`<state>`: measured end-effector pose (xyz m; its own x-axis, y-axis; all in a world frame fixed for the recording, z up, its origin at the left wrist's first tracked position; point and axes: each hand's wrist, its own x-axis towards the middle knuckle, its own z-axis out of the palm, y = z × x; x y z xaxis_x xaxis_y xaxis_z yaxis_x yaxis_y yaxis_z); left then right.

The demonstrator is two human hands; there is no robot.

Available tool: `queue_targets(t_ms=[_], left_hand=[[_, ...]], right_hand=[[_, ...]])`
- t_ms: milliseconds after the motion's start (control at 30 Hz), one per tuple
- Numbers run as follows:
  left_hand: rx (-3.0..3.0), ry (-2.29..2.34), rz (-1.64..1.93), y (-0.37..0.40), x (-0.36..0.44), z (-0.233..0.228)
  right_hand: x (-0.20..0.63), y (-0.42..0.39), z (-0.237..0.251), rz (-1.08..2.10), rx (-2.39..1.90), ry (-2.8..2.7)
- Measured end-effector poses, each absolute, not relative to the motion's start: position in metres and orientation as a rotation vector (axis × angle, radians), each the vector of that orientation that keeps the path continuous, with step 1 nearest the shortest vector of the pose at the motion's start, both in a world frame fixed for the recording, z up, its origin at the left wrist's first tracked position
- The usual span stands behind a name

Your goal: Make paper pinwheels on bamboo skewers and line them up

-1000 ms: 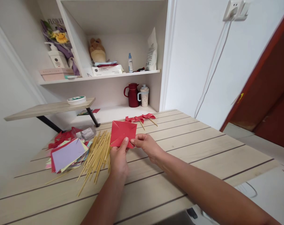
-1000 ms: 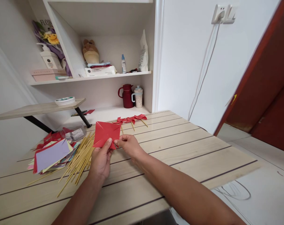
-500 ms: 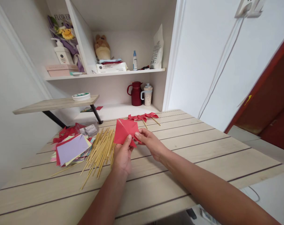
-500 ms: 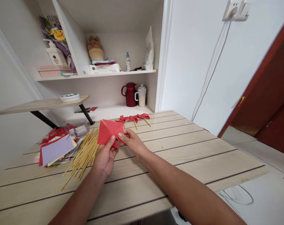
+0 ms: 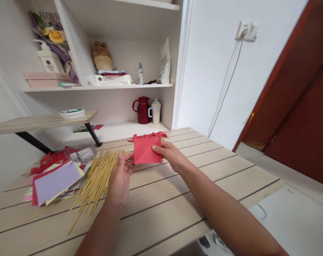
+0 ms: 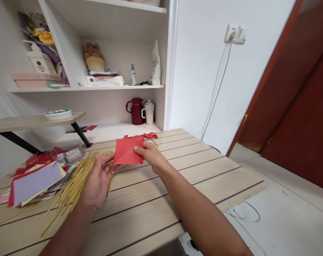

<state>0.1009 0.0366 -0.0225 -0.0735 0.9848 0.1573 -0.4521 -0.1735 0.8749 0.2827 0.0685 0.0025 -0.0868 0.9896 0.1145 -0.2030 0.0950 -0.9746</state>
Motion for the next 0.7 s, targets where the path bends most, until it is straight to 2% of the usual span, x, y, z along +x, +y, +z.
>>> queue_targets(t_ms=[300, 700], left_hand=[[0.918, 0.753, 1.352, 0.038, 0.094, -0.023], [0.931, 0.584, 1.312, 0.032, 0.096, -0.021]], right_hand=[[0.283, 0.066, 0.001, 1.348, -0.895, -1.269], [0.267, 0.064, -0.007, 1.417, -0.837, -1.199]])
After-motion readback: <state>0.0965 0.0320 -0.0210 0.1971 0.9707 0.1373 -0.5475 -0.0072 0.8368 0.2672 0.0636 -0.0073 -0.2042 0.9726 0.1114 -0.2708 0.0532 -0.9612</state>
